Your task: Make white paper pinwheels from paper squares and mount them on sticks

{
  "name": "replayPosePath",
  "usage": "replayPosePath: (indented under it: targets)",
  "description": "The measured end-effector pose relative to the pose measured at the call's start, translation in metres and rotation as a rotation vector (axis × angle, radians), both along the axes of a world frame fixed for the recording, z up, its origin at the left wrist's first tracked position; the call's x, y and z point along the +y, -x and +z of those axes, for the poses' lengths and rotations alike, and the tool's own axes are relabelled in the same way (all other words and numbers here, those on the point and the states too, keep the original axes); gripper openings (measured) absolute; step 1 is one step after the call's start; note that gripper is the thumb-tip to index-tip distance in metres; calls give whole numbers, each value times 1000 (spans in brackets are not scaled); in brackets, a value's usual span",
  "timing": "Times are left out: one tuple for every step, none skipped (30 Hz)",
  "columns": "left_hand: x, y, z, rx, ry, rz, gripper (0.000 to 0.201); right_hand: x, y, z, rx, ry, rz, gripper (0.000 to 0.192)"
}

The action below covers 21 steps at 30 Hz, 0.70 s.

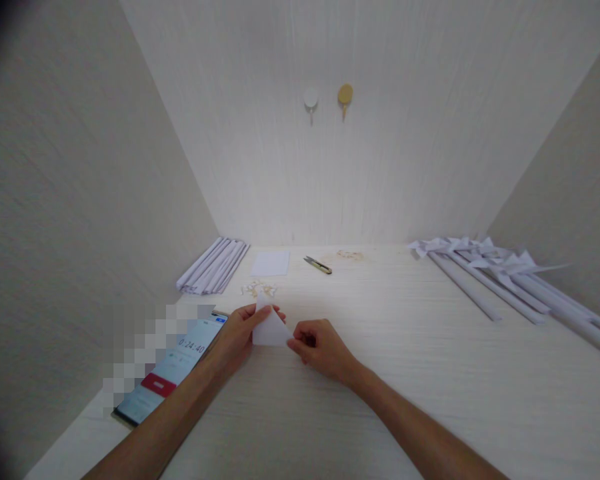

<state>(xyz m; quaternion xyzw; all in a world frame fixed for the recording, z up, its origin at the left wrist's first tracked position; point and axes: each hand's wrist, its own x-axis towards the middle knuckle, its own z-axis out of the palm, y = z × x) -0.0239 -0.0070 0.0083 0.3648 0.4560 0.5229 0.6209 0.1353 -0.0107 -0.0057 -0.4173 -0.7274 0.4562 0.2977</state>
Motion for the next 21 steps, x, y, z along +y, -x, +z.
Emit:
replayPosePath:
  targets:
    - [0, 0, -2, -1, 3, 0, 25, 0, 0, 0, -11, -13, 0, 23]
    - [0, 0, -4, -3, 5, 7, 25, 1, 0, 0, -22, -29, 1, 23]
    - [1, 0, -5, -6, 6, 18, 25, 1, 0, 0, -32, -48, 0, 23]
    - [1, 0, -7, -9, 5, 31, 25, 2, 0, 0, -40, -71, -1, 24]
    - [2, 0, -9, -11, 5, 41, 24, 2, 1, 0, -45, -89, 0, 24]
    - [2, 0, -10, -15, 5, 47, 24, 2, 1, 0, -44, -98, 3, 25]
    - [3, 0, -10, -21, 6, 50, 24, 3, 1, 0, -41, -100, 6, 25]
    - [3, 0, -10, -31, 7, 52, 23, 3, 1, 1, -35, -95, 11, 26]
    - [3, 0, -10, -45, 10, 51, 23, 4, 1, 1, -26, -85, 14, 26]
    - [3, 0, -9, -62, 15, 49, 23, 4, 1, 1, -15, -74, 19, 26]
    - [2, 0, -8, -81, 22, 48, 23, 4, 1, 1, -2, -61, 26, 27]
    - [1, -1, -7, -100, 32, 48, 23, 4, 0, 1, 13, -47, 34, 27]
    - [0, -1, -6, -118, 43, 49, 23, 4, 0, 1, 29, -34, 44, 27]
    - [0, -1, -5, -132, 55, 49, 23, 3, 0, 1, 41, -24, 51, 27]
    - [-1, -2, -5, -141, 63, 48, 24, 3, -1, 1, 48, -20, 54, 27]
    - [-2, -2, -5, -142, 65, 47, 24, 3, -1, 0, 50, -23, 51, 27]
    - [-3, -3, -6, -135, 60, 42, 24, 3, -2, 0, 48, -33, 46, 28]
    - [-3, -3, -6, -119, 48, 38, 24, 3, -2, -1, 43, -44, 41, 28]
    - [-3, -3, -7, -98, 31, 38, 25, 3, -3, -1, 39, -53, 37, 29]
    - [-3, -3, -8, -76, 13, 40, 25, 3, -3, -1, 38, -56, 38, 29]
    - [-3, -4, -8, -58, -2, 45, 25, 3, -3, 0, 45, -51, 38, 28]
